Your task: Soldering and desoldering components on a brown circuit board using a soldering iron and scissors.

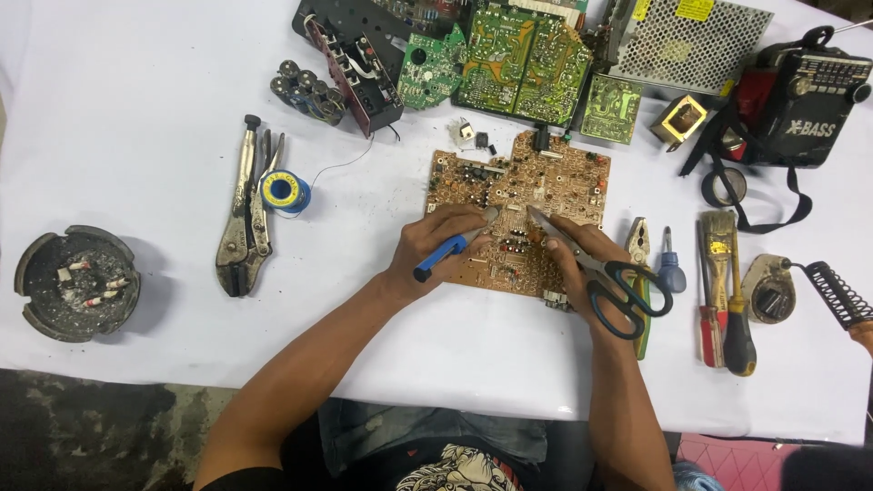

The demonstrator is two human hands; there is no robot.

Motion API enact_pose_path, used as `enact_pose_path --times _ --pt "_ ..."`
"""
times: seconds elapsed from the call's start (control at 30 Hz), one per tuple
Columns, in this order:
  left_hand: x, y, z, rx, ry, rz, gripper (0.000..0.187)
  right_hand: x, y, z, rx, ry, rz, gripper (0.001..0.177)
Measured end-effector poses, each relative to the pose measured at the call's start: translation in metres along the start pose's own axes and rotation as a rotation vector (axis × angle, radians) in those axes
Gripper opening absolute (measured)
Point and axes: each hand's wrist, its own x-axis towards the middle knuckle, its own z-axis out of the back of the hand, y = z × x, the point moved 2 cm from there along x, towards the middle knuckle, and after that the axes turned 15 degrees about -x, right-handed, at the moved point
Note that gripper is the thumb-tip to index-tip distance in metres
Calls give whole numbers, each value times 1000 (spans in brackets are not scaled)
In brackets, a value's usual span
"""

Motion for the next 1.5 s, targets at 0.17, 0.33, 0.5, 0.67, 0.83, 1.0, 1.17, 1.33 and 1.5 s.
enact_pose_path --times 0.17,0.33,0.5,0.67,0.83,1.0,1.17,1.33,1.5 --pt "-1 3 0 -41 -14 26 21 11 13 1 10 9 -17 29" --pt "2 2 0 -23 -22 21 21 13 1 -8 29 18 56 28" --pt "9 8 1 40 -25 26 19 21 3 2 85 -26 157 31" --pt "17 2 0 13 -31 58 18 24 10 -3 37 -49 138 30" --pt "10 9 0 2 -43 27 19 23 -9 -16 9 -80 53 24" --pt "21 6 -4 -79 -77 112 17 24 -23 -15 -12 -239 12 17" --pt "18 11 -5 -87 -110 57 17 23 4 -12 -234 -9 -47 27" --pt "17 12 -6 -71 -123 29 16 18 3 -9 -122 -52 10 23" --pt "13 15 -3 -95 -122 47 17 19 2 -11 -90 -95 79 25"
